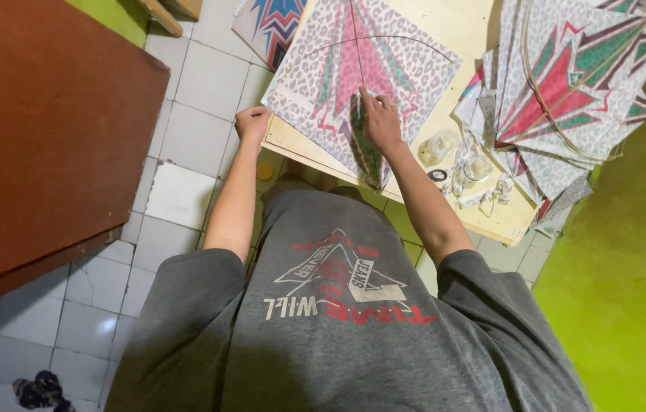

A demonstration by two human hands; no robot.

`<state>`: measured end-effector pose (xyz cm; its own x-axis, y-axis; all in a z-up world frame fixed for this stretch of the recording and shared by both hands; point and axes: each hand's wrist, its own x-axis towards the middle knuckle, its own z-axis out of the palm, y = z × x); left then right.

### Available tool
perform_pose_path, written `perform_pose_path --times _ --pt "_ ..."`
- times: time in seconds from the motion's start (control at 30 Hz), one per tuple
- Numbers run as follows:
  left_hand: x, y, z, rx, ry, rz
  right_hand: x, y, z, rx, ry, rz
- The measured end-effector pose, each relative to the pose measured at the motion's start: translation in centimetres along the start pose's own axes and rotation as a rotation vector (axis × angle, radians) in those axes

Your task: Assembling kites by securing the paper covering to the bamboo frame using adhesive tape.

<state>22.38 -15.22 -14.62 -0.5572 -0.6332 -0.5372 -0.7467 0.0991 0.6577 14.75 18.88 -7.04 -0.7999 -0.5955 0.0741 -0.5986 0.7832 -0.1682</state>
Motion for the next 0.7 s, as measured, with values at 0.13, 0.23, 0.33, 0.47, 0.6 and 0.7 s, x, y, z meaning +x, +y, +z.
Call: perform_pose_path --times 0.13,0.23,0.33,0.47,0.6,0.7 --pt "-0.3 0.8 0.4 -0.064 -0.002 -0.052 -0.5 0.2 0.3 0.131 0.012 0.118" --pt "0.2 1.2 0.9 -0.067 0.018 -0.05 -0.6 1.5 2.5 0.187 0.031 0.154" --pt "0.7 1.5 1.3 -0.059 0.049 -0.039 -0.1 1.0 1.6 0.201 0.032 0.171" --pt "0.3 1.9 1.0 -0.105 0.063 -0.007 0.1 1.4 2.9 0.178 0.056 0.207" --pt "-0.4 2.1 0.7 -0.137 0.065 0.035 0.6 0.7 2.0 0.226 0.055 0.237" --pt "-1.4 2.6 0.3 -0.215 0.05 0.054 0.2 1.0 2.5 0.241 0.076 0.245"
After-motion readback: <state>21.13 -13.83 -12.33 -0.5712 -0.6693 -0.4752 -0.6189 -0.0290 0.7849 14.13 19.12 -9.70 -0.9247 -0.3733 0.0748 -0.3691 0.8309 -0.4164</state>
